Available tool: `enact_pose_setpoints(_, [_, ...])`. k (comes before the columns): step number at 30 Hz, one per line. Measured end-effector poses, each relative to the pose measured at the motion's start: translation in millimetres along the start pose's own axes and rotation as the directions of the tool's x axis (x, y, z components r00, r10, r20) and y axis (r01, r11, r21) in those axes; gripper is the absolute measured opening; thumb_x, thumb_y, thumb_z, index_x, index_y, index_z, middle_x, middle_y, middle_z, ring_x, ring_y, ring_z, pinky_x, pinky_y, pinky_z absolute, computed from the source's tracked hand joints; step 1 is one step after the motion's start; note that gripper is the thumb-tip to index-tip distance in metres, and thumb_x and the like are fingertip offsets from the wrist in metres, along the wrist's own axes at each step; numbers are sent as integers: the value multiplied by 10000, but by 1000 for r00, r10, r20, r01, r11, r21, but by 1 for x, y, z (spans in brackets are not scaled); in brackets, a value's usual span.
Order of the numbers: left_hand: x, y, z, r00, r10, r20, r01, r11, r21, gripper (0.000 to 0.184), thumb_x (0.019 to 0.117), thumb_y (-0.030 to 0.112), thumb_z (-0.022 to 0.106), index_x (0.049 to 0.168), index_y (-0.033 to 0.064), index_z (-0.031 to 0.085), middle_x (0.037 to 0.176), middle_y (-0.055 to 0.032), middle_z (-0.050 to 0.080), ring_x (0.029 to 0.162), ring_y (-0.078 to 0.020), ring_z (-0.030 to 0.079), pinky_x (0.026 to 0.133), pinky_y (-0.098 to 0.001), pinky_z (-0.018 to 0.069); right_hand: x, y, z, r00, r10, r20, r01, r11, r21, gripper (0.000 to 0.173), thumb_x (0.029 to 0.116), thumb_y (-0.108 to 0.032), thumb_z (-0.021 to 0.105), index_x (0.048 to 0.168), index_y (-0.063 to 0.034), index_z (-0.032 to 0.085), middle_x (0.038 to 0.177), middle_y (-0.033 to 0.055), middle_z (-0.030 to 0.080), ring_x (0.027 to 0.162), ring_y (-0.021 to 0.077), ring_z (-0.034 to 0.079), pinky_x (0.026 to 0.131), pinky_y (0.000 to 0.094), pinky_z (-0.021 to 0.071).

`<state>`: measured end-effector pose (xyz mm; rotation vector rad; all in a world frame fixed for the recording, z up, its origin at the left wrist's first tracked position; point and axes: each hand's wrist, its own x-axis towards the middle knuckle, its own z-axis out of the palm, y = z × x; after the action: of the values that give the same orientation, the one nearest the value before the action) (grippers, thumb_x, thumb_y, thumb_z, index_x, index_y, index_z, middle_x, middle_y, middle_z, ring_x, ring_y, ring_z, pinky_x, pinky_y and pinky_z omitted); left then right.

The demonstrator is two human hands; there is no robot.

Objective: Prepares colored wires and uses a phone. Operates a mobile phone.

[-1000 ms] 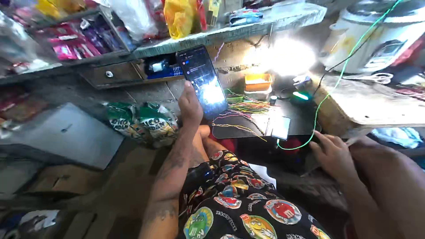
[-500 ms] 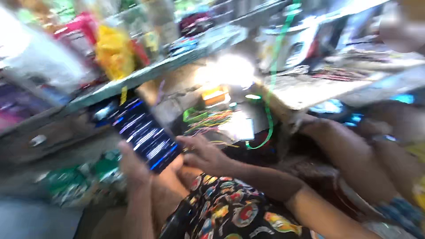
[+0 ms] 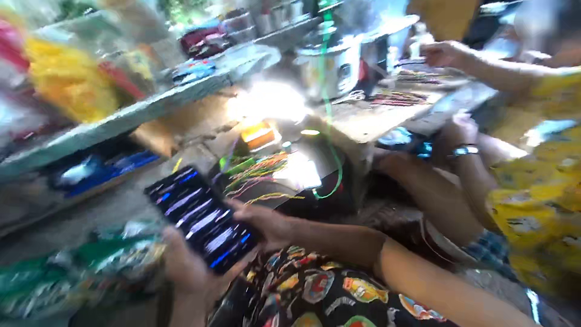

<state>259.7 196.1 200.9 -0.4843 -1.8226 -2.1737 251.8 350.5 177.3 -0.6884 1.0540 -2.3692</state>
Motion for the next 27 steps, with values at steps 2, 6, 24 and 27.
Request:
enact_pose_setpoints(2, [3, 3, -9, 999, -13, -29, 17, 988, 151, 445, 1107, 340, 195, 1267, 111, 543, 1029, 97, 727, 985, -20, 696, 889, -255, 598, 4, -1, -9, 1000, 19, 0, -19, 1000, -19, 562, 1003, -373, 477, 1523, -234, 317, 1188, 49, 669, 990, 186, 703, 730, 359, 622])
enact_pose_setpoints(6, [8, 9, -58, 999, 48, -3, -45, 942, 332, 450, 1106, 392, 222, 1144, 173, 614, 832, 162, 590, 668, 55, 532, 622, -123, 466, 10, 1, -25, 998, -49, 38, 52, 995, -83, 579, 979, -546, 540, 1489, -311, 401, 1199, 32, 690, 971, 193, 719, 709, 374, 633])
enact_pose_setpoints(24, [-72, 113, -242, 761, 537, -365, -587, 809, -32, 47, 934, 42, 637, 887, 45, 637, 727, -42, 628, 579, -107, 605, 570, -232, 561, 11, -28, -15, 967, -218, 131, 231, 969, -87, 562, 1027, -361, 448, 1540, -346, 219, 1264, 51, 647, 987, 222, 724, 643, 380, 645])
enact_pose_setpoints(27, [-74, 115, -243, 749, 536, -390, -596, 802, -42, 94, 958, 43, 592, 876, 25, 634, 679, -42, 611, 563, -111, 604, 564, -234, 562, 7, -28, -14, 963, -244, 113, 257, 958, -126, 583, 1019, -427, 475, 1544, -360, 231, 1251, 44, 649, 923, 196, 732, 590, 354, 638])
